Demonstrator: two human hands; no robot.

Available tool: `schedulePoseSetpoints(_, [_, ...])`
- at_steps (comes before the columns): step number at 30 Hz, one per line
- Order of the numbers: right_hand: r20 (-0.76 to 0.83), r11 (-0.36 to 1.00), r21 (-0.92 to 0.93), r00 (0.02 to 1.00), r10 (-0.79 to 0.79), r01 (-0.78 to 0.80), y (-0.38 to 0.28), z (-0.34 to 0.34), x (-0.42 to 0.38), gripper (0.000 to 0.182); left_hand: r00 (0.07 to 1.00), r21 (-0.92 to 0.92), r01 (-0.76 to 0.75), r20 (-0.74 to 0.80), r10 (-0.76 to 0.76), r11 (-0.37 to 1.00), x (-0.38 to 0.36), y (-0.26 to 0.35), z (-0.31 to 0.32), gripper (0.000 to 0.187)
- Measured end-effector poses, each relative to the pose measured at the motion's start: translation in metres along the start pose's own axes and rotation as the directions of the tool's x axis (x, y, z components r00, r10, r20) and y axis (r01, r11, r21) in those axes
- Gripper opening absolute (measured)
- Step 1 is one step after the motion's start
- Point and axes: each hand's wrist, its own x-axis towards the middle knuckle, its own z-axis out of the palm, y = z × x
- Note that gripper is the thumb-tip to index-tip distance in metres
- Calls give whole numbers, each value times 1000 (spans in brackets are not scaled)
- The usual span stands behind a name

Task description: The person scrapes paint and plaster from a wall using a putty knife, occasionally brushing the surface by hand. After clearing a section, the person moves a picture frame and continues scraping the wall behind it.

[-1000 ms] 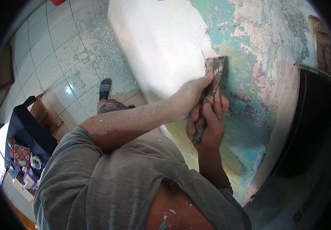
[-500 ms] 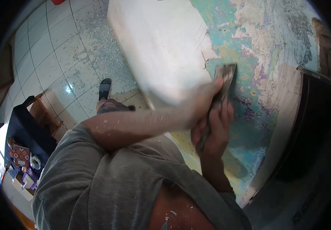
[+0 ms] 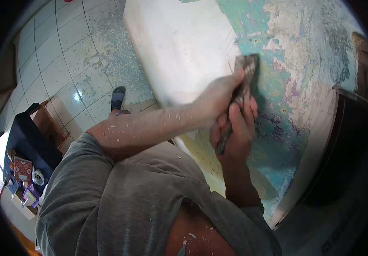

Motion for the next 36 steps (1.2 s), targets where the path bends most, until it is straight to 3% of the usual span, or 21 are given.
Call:
schedulePoseSetpoints(1, [1,1000,-3,1000,5,-5,-1,5,-16,20,999,29,-41,-16,42,999,-9,-13,8,67])
schedulePoseSetpoints(3, [-195,1000,-31,981,-6,0,-2,11,-38,17,995,48,-95,-35,97,994,-11,-16,13,67])
schedulePoseSetpoints(5, [-118,1000,-5,993,-31,30,9,-6,-20,21,994,122,60,-93,-49,991,-8,-10,12,70])
schedulePoseSetpoints(6, [-106,998,-59,994,-20,14,10,-10,-6,25,994,74,94,55,-98,993,-2,-4,0,72])
schedulePoseSetpoints(10, [-57,997,-72,998,-13,9,12,-6,-6,23,991,50,108,79,-112,993,-8,4,-5,69])
schedulePoseSetpoints(12, [-46,996,-90,999,-1,-3,10,-7,-23,19,993,64,-110,-30,112,992,-13,-23,9,61])
schedulePoseSetpoints(13, [-62,996,-63,996,-60,56,12,-8,-28,21,992,62,-119,-34,121,991,-7,-22,8,61])
schedulePoseSetpoints(16, [-92,996,-68,994,-64,58,15,-9,-15,28,994,76,64,82,-70,995,-4,-5,1,56])
schedulePoseSetpoints(19, [-43,996,-62,997,-65,62,21,-14,-10,36,988,59,39,146,-47,998,-2,-3,-7,56])
schedulePoseSetpoints(21, [90,727,-631,956,-279,271,18,-23,-28,29,995,96,-33,102,23,995,-13,-17,2,57])
schedulePoseSetpoints(22, [98,723,-633,955,-278,276,16,-22,-26,29,996,164,-46,77,34,985,-15,-20,6,59])
schedulePoseSetpoints(23, [3,905,-383,980,-198,184,12,-17,-24,28,998,234,-56,49,46,971,-14,-22,8,60])
schedulePoseSetpoints(24, [-71,993,-87,994,-86,80,10,-13,-23,27,991,218,-58,-102,82,974,1,-29,3,60])
schedulePoseSetpoints(25, [-81,993,-87,993,-83,76,10,-12,-17,27,992,215,-48,-101,71,975,1,-17,-1,60])
schedulePoseSetpoints(27, [-55,997,-67,998,-44,40,9,-8,6,49,978,96,8,207,-28,995,-2,12,-12,56])
schedulePoseSetpoints(29, [-38,997,-59,998,-51,49,12,-10,-2,50,986,104,27,162,-44,994,-3,3,-7,59])
schedulePoseSetpoints(31, [-45,993,-74,995,-90,86,11,-14,-25,38,995,-35,-98,23,98,995,-7,-22,9,65])
schedulePoseSetpoints(32, [-40,993,-79,995,-88,85,11,-14,-22,38,974,83,-150,-161,162,985,-9,-28,19,69])
schedulePoseSetpoints(33, [-62,996,-73,996,-64,59,13,-14,-17,39,972,82,-155,-163,167,984,-5,-25,14,69])
schedulePoseSetpoints(35, [-110,997,-65,993,-37,30,15,-14,-9,40,997,-131,74,25,-71,989,9,-17,-1,68])
schedulePoseSetpoints(36, [-98,997,-68,995,-35,28,16,-10,5,41,982,-9,120,150,-117,993,10,-3,-19,68])
